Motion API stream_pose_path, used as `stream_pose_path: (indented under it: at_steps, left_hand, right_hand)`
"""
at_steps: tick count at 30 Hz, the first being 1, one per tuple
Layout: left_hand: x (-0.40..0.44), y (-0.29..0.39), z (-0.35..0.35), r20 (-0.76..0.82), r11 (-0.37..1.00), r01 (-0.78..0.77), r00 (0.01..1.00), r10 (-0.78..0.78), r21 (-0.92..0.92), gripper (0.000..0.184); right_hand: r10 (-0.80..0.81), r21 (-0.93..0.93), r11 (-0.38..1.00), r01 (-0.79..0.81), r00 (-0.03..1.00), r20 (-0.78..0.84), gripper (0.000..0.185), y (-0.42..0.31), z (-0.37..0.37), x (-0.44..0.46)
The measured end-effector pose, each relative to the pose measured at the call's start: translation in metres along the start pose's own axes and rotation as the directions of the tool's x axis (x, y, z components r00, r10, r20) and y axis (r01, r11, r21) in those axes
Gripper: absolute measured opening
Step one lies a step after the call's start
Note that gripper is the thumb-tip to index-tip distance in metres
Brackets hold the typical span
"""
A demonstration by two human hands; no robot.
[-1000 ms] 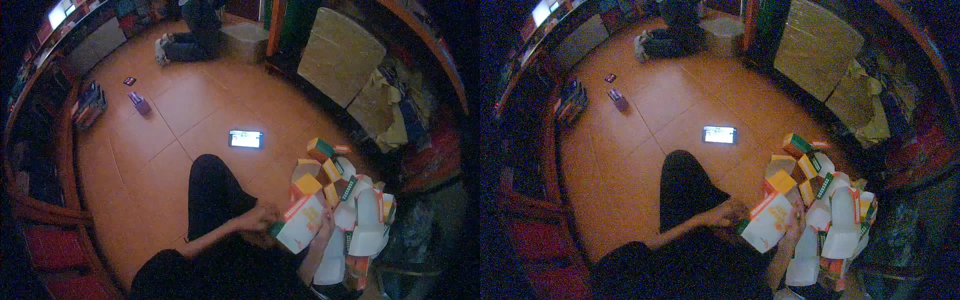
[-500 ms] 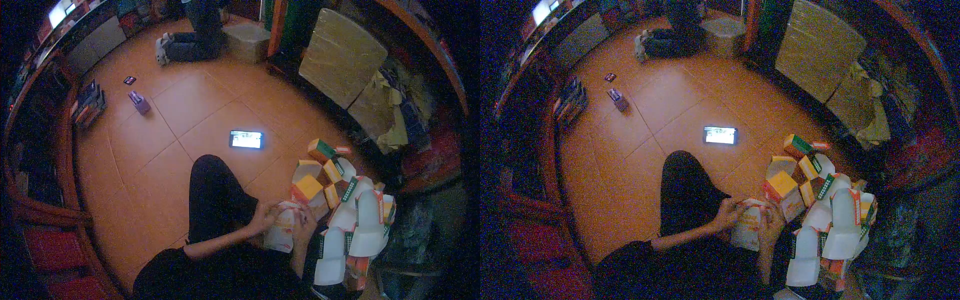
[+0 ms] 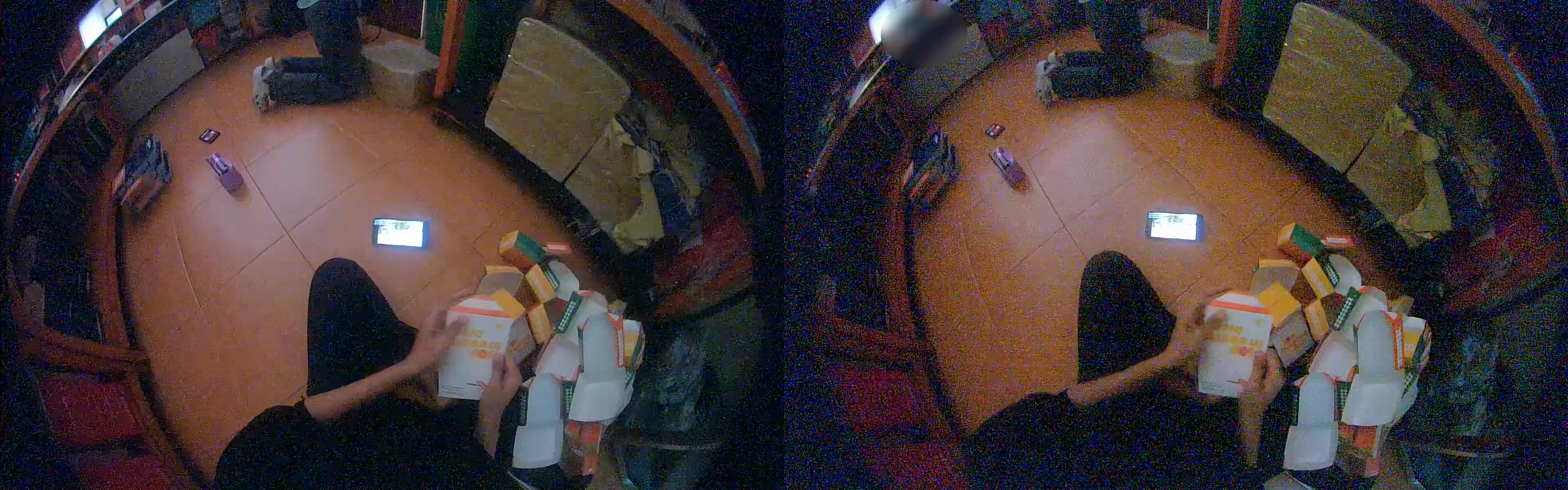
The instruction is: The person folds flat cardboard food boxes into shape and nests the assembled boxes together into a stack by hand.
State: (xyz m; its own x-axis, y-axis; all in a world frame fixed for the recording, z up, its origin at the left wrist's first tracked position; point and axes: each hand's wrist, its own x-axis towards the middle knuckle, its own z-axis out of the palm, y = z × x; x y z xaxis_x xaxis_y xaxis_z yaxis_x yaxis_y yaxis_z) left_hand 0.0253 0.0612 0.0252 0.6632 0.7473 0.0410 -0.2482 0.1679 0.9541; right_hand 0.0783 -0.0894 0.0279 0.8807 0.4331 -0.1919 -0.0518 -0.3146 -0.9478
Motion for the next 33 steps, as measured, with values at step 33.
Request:
stream_pose_path:
  at_steps: [33]
  left_hand:
    - [0.063, -0.25, -0.137, 0.102, 0.812, 0.322, 0.902, -0.419, 0.487, 0.062]
  right_hand:
    - [-0.544, -0.78, 0.545, 0.308, 0.837, -0.049, 0.054, 0.011, 0.018, 0.07]
